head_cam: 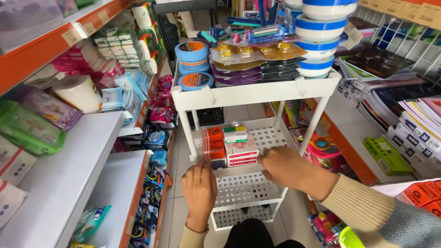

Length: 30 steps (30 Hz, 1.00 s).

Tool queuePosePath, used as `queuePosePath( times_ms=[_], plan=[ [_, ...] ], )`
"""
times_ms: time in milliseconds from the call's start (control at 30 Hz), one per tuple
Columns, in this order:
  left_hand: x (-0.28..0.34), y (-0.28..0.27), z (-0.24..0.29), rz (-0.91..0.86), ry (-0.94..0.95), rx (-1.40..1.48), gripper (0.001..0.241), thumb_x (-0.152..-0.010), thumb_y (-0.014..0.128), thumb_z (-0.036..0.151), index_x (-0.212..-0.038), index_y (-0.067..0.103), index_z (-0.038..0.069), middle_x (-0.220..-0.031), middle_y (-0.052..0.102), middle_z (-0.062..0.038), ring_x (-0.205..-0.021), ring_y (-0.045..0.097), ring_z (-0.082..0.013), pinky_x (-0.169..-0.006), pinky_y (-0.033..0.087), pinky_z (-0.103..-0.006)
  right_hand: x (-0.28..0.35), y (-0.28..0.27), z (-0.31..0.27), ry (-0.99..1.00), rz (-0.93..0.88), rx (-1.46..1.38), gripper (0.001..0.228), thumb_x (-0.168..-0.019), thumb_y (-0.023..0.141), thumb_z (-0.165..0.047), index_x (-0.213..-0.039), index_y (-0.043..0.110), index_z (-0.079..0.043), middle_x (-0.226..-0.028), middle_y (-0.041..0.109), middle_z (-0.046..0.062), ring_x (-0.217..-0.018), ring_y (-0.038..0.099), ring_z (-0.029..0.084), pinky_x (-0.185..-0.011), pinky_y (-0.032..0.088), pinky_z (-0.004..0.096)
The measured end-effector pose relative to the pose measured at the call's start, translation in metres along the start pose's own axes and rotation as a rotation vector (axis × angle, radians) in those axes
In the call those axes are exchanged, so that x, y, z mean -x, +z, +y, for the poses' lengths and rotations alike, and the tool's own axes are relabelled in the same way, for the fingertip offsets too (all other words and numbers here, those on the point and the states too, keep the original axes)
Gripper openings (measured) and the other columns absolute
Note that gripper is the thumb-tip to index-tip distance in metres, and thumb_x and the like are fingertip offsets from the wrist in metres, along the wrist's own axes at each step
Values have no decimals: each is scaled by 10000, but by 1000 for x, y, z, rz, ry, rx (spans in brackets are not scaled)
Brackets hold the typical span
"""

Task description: The person organizes various office and utility supplies by moving small white shelves, arranging boxes of glue and other items, and placing them into larger white cardboard boxes.

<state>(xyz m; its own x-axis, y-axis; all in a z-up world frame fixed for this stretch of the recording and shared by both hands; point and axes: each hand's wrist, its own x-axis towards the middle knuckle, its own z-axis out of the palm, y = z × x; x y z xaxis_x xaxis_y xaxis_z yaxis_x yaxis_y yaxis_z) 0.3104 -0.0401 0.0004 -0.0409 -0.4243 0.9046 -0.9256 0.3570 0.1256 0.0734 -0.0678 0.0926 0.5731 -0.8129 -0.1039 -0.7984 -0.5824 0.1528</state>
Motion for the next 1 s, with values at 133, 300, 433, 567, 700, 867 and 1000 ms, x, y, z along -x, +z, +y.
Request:
queuePosePath(
  times_ms=[133, 300, 433, 567, 700, 867, 1000],
  plan=[
    [9, 29, -15, -192, 274, -369, 408, -887, 493, 85, -1292, 536, 77, -1333, 537, -79, -1208, 498, -254, -819, 450, -409, -30, -37, -18, -89, 226, -25, 420, -753, 599, 177, -1123, 632, -18, -937, 679, 136, -794, 674, 289, -696, 608, 425],
    [-3, 33, -9, -173, 296, -513, 412, -876, 494, 175, -1283, 543, 130, -1342, 550, -34, -1149, 511, -182, -828, 361, -333, -88, -22, -16, -164, 516, 56, 266, -747, 628, 107, -990, 653, 3, -980, 675, 133, -926, 623, 297, -821, 539, 419],
    [-2, 39, -13, -179, 292, -559, 396, -882, 497, 213, -1268, 547, 141, -1260, 586, -22, -1159, 499, -172, -854, 314, -334, -121, -7, -21, -156, 546, -32, 335, -747, 610, 124, -1058, 638, 4, -1035, 662, 132, -996, 598, 296, -898, 494, 421],
    [0, 52, -19, -142, 271, -592, 381, -872, 534, 211, -1251, 558, 175, -1234, 592, 13, -1145, 513, -144, -862, 308, -328, -136, 5, -17, -141, 509, -148, 347, -769, 595, 106, -1098, 637, 3, -1067, 666, 134, -1033, 593, 290, -952, 476, 421],
    [3, 69, -29, 14, 313, -391, 257, -932, 457, 62, -1127, 609, 129, -1094, 606, -77, -1050, 548, -216, -797, 325, -365, -159, 27, -5, -72, 538, -94, 315, -777, 685, -162, -1067, 668, -38, -1022, 673, 138, -1062, 607, 319, -880, 500, 428],
    [7, 78, -39, 47, 405, -300, 208, -952, 484, 94, -1083, 643, 123, -1049, 612, -72, -994, 577, -220, -784, 364, -376, -168, 26, -9, -35, 487, -131, 354, -809, 686, -209, -1120, 665, -41, -1047, 686, 140, -1079, 605, 320, -906, 481, 431],
    [3, 60, -38, 97, 435, -279, 248, -978, 464, 88, -1163, 627, 111, -1065, 613, -80, -978, 601, -214, -779, 392, -349, -184, 38, -11, -17, 453, -125, 422, -774, 720, -233, -1158, 656, -70, -1083, 687, 126, -1114, 580, 323, -950, 420, 475]
  ],
)
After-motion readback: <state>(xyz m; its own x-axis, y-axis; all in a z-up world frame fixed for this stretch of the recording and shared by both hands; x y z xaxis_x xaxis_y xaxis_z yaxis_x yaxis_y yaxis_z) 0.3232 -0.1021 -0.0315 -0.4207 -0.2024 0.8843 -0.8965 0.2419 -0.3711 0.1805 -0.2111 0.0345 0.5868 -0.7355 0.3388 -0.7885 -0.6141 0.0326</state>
